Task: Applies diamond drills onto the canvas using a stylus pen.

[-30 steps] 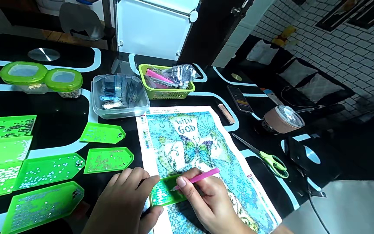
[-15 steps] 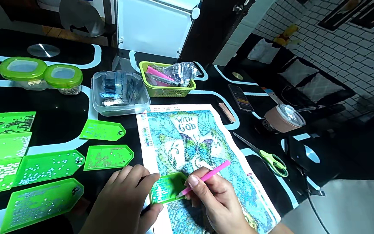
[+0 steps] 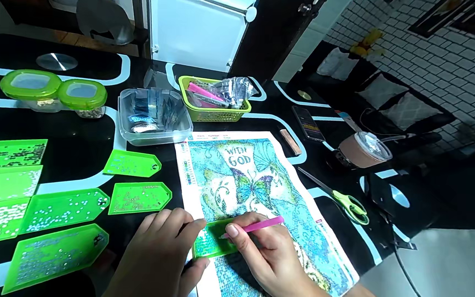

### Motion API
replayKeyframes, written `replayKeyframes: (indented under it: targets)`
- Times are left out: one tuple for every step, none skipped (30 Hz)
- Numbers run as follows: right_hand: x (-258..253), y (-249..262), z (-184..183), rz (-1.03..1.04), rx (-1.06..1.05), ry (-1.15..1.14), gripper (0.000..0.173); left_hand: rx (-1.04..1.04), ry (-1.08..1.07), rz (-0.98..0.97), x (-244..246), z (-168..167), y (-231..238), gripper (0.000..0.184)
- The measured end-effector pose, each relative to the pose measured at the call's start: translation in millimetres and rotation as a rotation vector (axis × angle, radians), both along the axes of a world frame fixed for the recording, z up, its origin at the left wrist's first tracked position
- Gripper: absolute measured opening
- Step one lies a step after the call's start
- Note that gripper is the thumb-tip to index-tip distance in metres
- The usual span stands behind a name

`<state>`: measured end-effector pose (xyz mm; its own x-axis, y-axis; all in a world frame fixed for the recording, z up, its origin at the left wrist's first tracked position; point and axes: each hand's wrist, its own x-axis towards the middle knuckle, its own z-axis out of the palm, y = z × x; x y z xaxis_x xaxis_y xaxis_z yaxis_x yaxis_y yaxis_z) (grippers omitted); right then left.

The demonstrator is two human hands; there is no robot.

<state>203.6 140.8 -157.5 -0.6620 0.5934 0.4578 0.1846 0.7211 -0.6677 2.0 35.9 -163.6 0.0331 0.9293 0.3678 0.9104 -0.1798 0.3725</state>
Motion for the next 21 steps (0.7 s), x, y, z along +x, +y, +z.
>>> replayKeyframes:
  targets:
    - [0, 0, 0, -0.003, 0.004, -0.003, 0.03, 0.003, 0.002, 0.001, 0, 0, 0, 0.044]
    - [0, 0, 0, -0.005, 0.004, 0.0, 0.03, 0.006, 0.004, 0.003, 0, 0, 0, 0.044]
    - [1, 1, 1, -0.006, -0.001, 0.009, 0.03, 0.009, 0.005, 0.004, 0, -1, 0, 0.044]
    - [1, 1, 1, -0.001, -0.016, 0.028, 0.029, 0.009, 0.004, 0.005, 0, -1, 0, 0.044]
    - [1, 2, 1, 0.011, -0.046, 0.055, 0.029, 0.008, 0.002, 0.006, 0, -1, 0, 0.044]
    - [1, 2, 2, 0.027, -0.091, 0.087, 0.028, 0.005, 0.002, 0.006, 0, -1, 0, 0.044]
    - [2, 1, 3, 0.045, -0.151, 0.12, 0.027, 0.0, 0.002, 0.005, 0, 0, 0, 0.044]
    - [3, 0, 4, 0.063, -0.23, 0.155, 0.026, -0.004, 0.0, 0.004, 0, 0, 0, 0.044]
    - [4, -2, 5, 0.072, -0.324, 0.189, 0.025, -0.008, -0.003, 0.003, 0, 0, 0, 0.045]
    - [5, -4, 6, 0.073, -0.427, 0.218, 0.024, -0.009, -0.007, 0.003, 0, 0, 0, 0.045]
    - [7, -7, 7, 0.07, -0.527, 0.242, 0.022, -0.011, -0.013, 0.002, 0, -1, 0, 0.045]
    - [9, -11, 7, 0.065, -0.606, 0.255, 0.02, -0.008, -0.018, 0.002, -1, -2, 0, 0.045]
    - [11, -14, 6, 0.064, -0.653, 0.257, 0.019, -0.009, -0.024, 0.001, -1, -2, 0, 0.045]
    - [13, -16, 4, 0.063, -0.668, 0.249, 0.018, -0.009, -0.027, 0.001, -1, -2, 0, 0.045]
    - [14, -18, 2, 0.067, -0.65, 0.232, 0.018, -0.013, -0.026, 0.002, -1, -2, 0, 0.045]
    - [15, -19, 0, 0.069, -0.606, 0.212, 0.02, -0.016, -0.024, 0.002, -1, -1, 0, 0.045]
    - [15, -19, -2, 0.071, -0.549, 0.199, 0.021, -0.017, -0.023, 0.002, -1, -1, 0, 0.045]
    - [15, -19, -5, 0.073, -0.496, 0.194, 0.023, -0.017, -0.022, 0.002, -1, -2, 0, 0.045]
    - [15, -18, -7, 0.073, -0.455, 0.19, 0.024, -0.017, -0.023, 0.001, -1, -2, 0, 0.045]
    - [15, -18, -8, 0.073, -0.424, 0.187, 0.024, -0.018, -0.022, 0.0, -1, -2, 0, 0.045]
    - [15, -18, -8, 0.07, -0.398, 0.18, 0.024, -0.019, -0.023, 0.0, -2, -2, 0, 0.045]
